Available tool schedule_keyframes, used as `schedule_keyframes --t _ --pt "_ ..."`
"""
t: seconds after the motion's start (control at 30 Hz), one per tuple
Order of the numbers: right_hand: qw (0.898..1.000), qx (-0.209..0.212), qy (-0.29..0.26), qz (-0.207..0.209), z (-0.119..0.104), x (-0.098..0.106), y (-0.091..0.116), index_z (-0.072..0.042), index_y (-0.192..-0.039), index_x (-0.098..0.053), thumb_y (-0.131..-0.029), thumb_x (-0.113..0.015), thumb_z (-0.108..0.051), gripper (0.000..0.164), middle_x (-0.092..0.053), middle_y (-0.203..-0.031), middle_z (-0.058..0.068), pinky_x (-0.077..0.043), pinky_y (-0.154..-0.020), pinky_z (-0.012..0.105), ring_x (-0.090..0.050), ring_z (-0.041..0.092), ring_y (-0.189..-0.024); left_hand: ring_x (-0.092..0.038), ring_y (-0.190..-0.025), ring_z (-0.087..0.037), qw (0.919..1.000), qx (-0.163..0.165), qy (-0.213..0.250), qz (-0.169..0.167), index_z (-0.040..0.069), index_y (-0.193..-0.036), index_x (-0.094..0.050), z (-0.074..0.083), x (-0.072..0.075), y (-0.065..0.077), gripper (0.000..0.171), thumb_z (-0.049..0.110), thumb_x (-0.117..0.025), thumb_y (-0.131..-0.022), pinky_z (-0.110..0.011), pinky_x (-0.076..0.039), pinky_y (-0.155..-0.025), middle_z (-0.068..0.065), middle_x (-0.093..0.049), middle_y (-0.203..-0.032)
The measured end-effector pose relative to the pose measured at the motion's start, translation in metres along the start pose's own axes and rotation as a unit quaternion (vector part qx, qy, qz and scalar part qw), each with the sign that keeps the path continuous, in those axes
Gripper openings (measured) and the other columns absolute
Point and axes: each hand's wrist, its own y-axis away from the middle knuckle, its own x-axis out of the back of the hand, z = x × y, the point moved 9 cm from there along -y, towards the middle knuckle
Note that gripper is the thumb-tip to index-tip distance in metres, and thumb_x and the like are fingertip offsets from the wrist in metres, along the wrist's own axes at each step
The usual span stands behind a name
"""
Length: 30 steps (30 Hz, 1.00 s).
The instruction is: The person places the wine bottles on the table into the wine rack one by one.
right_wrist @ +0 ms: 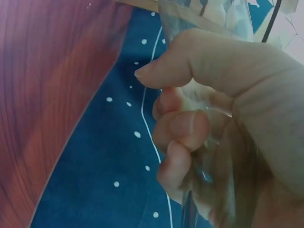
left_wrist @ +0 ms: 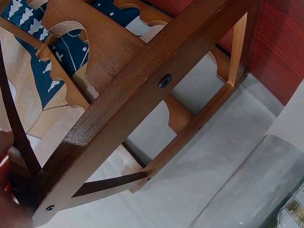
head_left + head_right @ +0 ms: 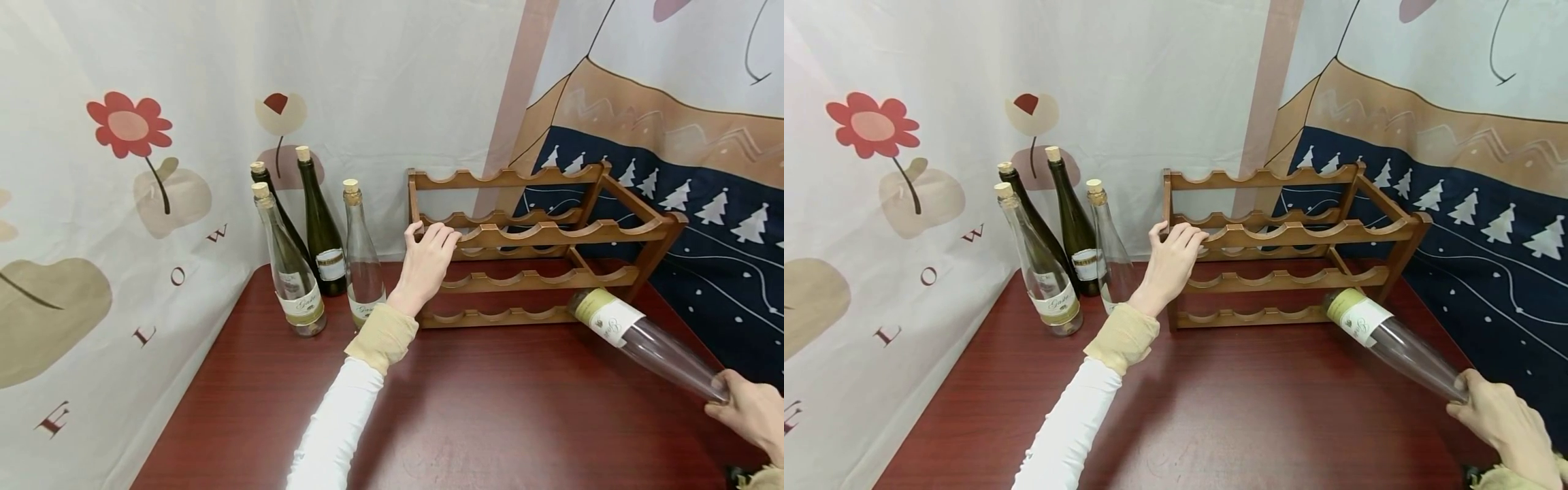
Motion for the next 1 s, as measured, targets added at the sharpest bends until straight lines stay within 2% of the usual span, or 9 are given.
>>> schedule_keyframes --t 0.1,0.3,0.63,1.0 --pt "1.000 -0.009 -0.007 -0.015 -0.001 -0.003 -0.002 0.002 -0.083 -0.052 -0.063 -0.074 -0.011 0.033 -0.049 -0.058 0.004 -0.036 -0.048 0.037 -0.048 0.020 -0.052 -0.053 -0.110 -0.010 1.0000 0.000 0.001 0.001 0.020 -0.109 -0.063 0.000 0.000 0.000 0.017 0.017 -0.053 -0.096 -0.045 -0.029 -0.102 0.008 -0.064 -0.108" --pt "0.995 -0.041 -0.007 -0.089 0.001 -0.019 -0.007 0.006 -0.092 -0.049 -0.072 -0.070 -0.014 0.035 -0.056 -0.068 0.020 -0.042 -0.051 0.048 -0.055 0.033 -0.060 -0.054 -0.110 -0.010 1.0000 -0.001 0.001 0.000 0.020 -0.109 -0.064 0.000 0.000 -0.001 0.017 0.019 -0.053 -0.096 -0.045 -0.030 -0.102 0.009 -0.064 -0.108" --pt "0.997 -0.035 -0.034 -0.059 -0.024 -0.023 -0.020 0.009 -0.093 -0.051 -0.073 -0.069 -0.009 0.032 -0.060 -0.071 0.022 -0.043 -0.053 0.050 -0.057 0.032 -0.061 -0.053 -0.110 -0.010 1.0000 0.003 -0.001 -0.001 0.020 -0.109 -0.064 -0.001 0.000 0.000 0.017 0.019 -0.053 -0.096 -0.045 -0.031 -0.102 0.009 -0.064 -0.108" --pt "0.994 -0.038 -0.074 -0.076 -0.047 -0.037 -0.040 0.011 -0.098 -0.053 -0.076 -0.065 -0.013 0.034 -0.061 -0.080 0.028 -0.045 -0.055 0.048 -0.058 0.035 -0.065 -0.053 -0.109 -0.010 1.0000 0.002 0.002 0.003 0.020 -0.109 -0.064 0.000 0.000 0.000 0.016 0.019 -0.053 -0.096 -0.046 -0.031 -0.101 0.008 -0.064 -0.108"
